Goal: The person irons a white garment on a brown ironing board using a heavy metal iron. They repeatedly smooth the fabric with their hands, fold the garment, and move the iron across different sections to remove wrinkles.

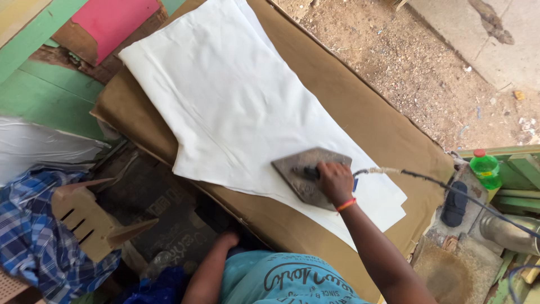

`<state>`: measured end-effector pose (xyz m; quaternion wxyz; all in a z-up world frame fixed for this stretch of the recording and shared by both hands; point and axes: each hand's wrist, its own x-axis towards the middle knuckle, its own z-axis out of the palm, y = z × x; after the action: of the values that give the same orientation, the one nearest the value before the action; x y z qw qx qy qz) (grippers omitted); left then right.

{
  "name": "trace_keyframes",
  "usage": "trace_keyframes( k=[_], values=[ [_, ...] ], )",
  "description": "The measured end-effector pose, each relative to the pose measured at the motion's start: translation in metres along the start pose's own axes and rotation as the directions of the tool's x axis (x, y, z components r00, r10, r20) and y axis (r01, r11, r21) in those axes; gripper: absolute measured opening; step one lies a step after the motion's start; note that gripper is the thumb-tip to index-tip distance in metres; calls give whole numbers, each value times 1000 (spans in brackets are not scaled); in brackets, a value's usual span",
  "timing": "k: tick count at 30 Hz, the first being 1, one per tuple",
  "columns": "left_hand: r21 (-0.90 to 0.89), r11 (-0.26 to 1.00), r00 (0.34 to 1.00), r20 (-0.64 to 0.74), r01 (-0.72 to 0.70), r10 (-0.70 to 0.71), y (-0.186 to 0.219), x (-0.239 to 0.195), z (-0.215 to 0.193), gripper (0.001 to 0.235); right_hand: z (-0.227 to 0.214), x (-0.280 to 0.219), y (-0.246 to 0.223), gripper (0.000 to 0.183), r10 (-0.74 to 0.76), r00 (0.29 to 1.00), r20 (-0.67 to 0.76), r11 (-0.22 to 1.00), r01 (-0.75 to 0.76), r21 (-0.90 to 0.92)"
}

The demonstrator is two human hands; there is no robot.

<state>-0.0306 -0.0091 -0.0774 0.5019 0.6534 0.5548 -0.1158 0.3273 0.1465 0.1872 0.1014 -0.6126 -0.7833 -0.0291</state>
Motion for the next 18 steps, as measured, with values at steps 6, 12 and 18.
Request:
trace_keyframes(
  k=[6, 12, 18],
  values=[
    [7, 999, 999, -24, -49, 49, 15, 6, -16, 52, 37, 99, 55, 12, 72, 997, -35, 996, -74, -53],
    [-73, 966, 969, 0, 248, -249, -3, -29, -14, 51, 50, 189, 122, 11, 30, 997, 69, 997, -25, -76],
    [-214, 908, 925, -45, 359, -376, -47, -64, 10, 49, 41, 195, 138, 20, 96, 939, 331, 995, -100, -3]
  ],
)
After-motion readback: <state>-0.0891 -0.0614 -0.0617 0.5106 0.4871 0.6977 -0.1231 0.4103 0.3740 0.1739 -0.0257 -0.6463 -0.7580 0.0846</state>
